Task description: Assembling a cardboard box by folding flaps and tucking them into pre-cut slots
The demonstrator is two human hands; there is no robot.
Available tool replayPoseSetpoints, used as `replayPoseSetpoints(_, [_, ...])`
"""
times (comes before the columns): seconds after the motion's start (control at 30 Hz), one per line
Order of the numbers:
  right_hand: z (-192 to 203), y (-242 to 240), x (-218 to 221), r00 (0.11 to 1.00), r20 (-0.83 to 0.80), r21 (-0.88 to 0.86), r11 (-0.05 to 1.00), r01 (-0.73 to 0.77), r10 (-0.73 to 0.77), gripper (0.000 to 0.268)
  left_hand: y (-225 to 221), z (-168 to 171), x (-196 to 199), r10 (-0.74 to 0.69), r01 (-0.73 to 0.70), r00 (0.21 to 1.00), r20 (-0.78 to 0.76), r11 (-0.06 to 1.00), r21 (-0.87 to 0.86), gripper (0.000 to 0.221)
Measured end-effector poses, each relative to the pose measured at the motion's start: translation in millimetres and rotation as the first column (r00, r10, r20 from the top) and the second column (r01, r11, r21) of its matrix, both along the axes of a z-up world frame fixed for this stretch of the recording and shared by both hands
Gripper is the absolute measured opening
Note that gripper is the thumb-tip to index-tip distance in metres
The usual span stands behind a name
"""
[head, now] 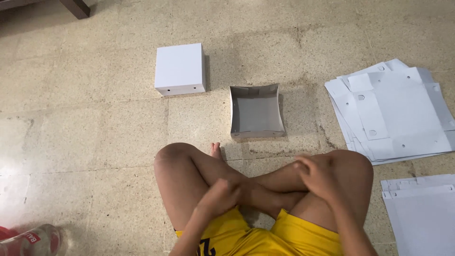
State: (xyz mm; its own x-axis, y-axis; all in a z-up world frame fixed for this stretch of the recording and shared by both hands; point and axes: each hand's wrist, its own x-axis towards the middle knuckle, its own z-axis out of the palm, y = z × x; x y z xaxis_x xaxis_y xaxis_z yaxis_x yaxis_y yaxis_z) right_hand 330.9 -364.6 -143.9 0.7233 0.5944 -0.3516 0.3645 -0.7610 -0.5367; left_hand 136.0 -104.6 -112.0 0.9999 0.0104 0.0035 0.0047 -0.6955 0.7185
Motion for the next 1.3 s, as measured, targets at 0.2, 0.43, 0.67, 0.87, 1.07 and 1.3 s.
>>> replayPoseSetpoints(0.2, [53.0,-81.9,33.9,0.795,-0.275,0.41,0.682,0.606,-0.541,0.067,99.4,74.5,-37.6,0.721,-0.631,0.668,0.185,0.68,-0.373,0.035])
replayPoseSetpoints(0.43, [-9.5,-134.8,26.9,0.629,-0.518,0.363,0.517,0.775,-0.58,0.07,144.9,13.0,-96.3,0.714,-0.509,0.691,-0.108,0.375,-0.775,0.057])
replayPoseSetpoints(0.67, [-16.8,-135.6,29.3,0.641,-0.419,0.362,0.529,0.768,-0.643,0.066,152.9,8.8,-95.3,0.731,-0.615,0.605,-0.315,0.178,-0.769,0.07])
replayPoseSetpoints(0.87, [5.6,-121.5,13.1,0.672,-0.31,0.198,0.645,0.738,-0.673,0.076,163.8,-10.8,-118.1,0.628,-0.545,0.741,-0.238,0.356,-0.759,0.072])
replayPoseSetpoints(1.07, [10.7,-123.6,19.2,0.754,-0.259,0.513,0.576,0.637,-0.603,0.073,135.1,30.1,-98.8,0.672,-0.79,0.61,-0.419,0.474,-0.39,0.075])
replayPoseSetpoints(1.3, [-14.9,-112.3,27.6,0.658,0.034,0.211,0.649,0.731,-0.752,0.094,133.3,12.9,-118.5,0.616,-0.159,0.788,0.016,0.229,-0.96,0.079])
